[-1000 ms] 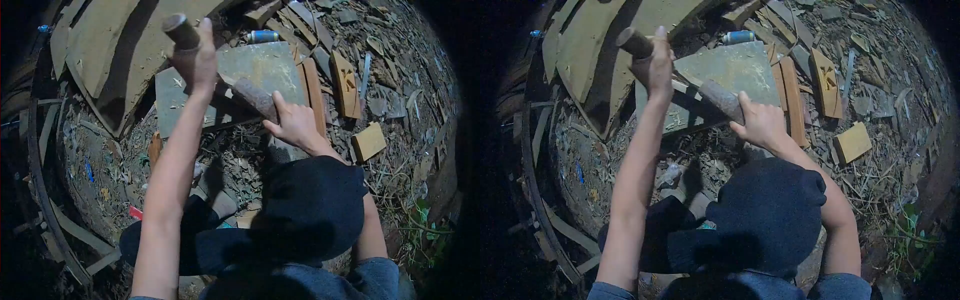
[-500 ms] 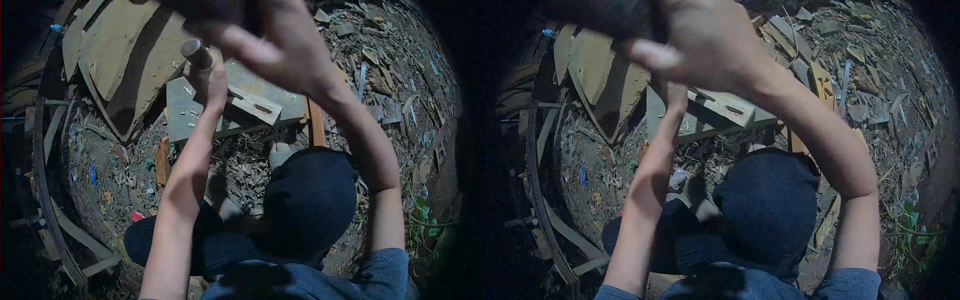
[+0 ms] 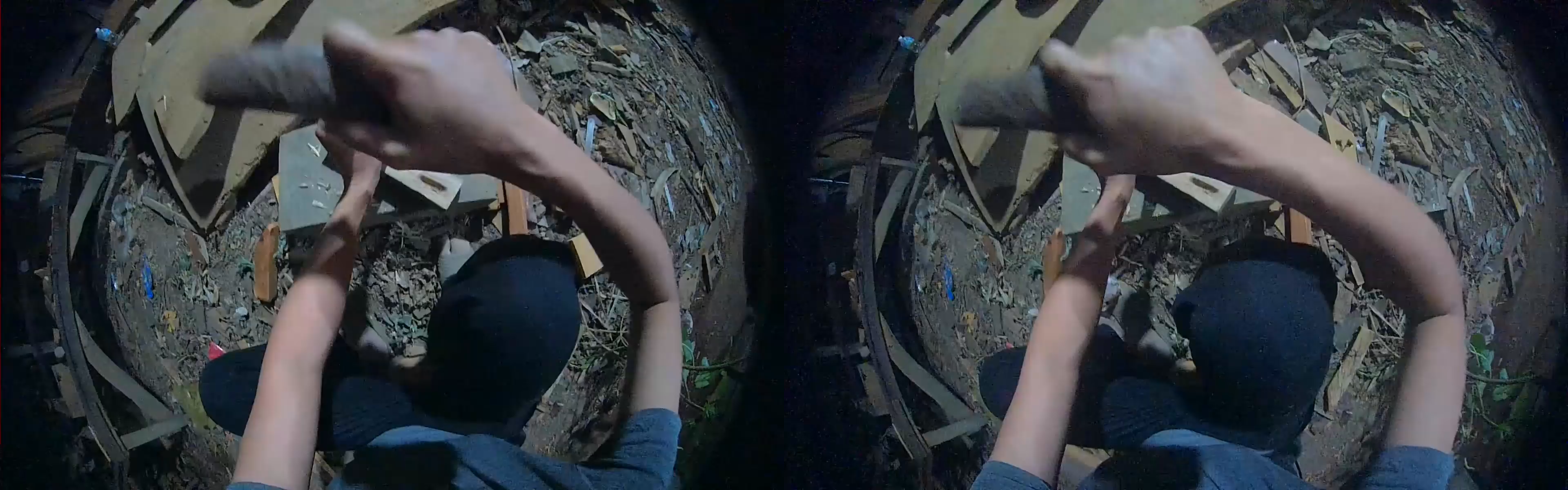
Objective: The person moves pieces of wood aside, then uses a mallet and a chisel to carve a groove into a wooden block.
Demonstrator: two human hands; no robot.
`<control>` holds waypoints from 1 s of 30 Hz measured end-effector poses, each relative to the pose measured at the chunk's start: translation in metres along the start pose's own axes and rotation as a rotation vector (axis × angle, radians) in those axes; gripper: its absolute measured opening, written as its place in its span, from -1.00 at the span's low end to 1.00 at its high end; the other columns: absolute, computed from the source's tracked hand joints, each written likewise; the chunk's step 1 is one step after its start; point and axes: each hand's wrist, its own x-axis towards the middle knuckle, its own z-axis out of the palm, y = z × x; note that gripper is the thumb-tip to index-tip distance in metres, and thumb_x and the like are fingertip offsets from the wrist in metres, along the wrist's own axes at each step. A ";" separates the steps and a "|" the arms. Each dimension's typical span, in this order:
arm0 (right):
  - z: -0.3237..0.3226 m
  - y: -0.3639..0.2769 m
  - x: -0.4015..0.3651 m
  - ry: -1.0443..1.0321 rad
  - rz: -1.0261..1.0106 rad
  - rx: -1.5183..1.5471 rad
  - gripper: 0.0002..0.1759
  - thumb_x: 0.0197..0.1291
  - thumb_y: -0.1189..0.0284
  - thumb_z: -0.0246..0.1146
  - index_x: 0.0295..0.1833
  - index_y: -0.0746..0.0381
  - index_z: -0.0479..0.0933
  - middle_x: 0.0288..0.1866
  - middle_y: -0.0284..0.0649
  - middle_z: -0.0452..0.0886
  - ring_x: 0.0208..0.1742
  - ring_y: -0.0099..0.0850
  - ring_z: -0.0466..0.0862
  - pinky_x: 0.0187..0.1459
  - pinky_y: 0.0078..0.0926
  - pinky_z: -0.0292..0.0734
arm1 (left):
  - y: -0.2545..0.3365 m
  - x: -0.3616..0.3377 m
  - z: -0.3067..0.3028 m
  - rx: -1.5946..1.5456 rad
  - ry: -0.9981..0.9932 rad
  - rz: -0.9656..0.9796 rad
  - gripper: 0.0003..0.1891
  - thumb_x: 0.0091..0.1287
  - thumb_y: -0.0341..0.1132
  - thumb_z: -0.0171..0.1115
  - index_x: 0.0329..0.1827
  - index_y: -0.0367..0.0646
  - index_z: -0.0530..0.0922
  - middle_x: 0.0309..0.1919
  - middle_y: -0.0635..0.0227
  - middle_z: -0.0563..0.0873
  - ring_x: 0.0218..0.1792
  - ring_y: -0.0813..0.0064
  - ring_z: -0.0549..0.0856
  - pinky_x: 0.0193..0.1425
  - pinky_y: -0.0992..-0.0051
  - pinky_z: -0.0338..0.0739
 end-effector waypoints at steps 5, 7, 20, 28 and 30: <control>0.019 0.007 -0.009 -0.153 0.082 0.044 -0.46 0.01 0.04 0.31 -0.02 0.12 0.34 -0.46 -0.01 0.64 -0.38 -0.01 0.70 -0.38 -0.07 0.56 | -0.017 -0.014 -0.017 0.347 -0.046 0.372 -0.53 0.22 -0.17 0.31 0.07 -0.29 0.44 0.14 -0.02 0.46 0.09 0.07 0.50 0.17 0.17 0.37; 0.022 0.018 -0.018 -0.182 0.086 0.009 -0.40 0.05 0.00 0.28 0.08 0.15 0.33 -0.42 0.04 0.65 -0.35 0.03 0.69 -0.31 -0.03 0.56 | -0.004 -0.008 -0.022 0.118 -0.072 0.241 -0.60 0.26 -0.19 0.31 0.02 -0.27 0.47 -0.01 0.13 0.52 -0.01 0.24 0.54 0.09 0.26 0.42; 0.116 0.031 -0.180 -0.537 0.619 0.100 -0.18 0.07 -0.01 0.29 0.36 0.15 0.20 -0.32 0.12 0.66 -0.25 0.10 0.67 -0.28 0.02 0.51 | 0.036 -0.028 -0.034 -0.469 0.240 -0.087 -0.72 0.38 -0.22 0.28 -0.38 -0.14 0.40 -0.65 0.44 0.55 -0.57 0.66 0.56 -0.42 0.58 0.48; 0.117 0.031 -0.177 -0.613 0.708 0.096 -0.21 0.04 0.02 0.31 0.31 0.14 0.20 -0.34 0.07 0.67 -0.28 0.09 0.67 -0.28 0.01 0.51 | 0.033 0.063 -0.055 -0.814 0.294 -0.294 -0.69 0.36 -0.19 0.29 -0.40 0.00 0.31 -0.68 0.50 0.42 -0.64 0.63 0.44 -0.42 0.52 0.48; 0.120 0.030 -0.182 -0.592 0.673 0.099 -0.15 0.05 0.00 0.30 0.38 0.16 0.18 -0.36 0.09 0.66 -0.27 0.11 0.66 -0.28 0.01 0.51 | 0.040 0.061 -0.059 -0.833 0.183 -0.306 -0.66 0.37 -0.15 0.27 -0.44 0.01 0.29 -0.66 0.52 0.37 -0.67 0.63 0.37 -0.45 0.48 0.45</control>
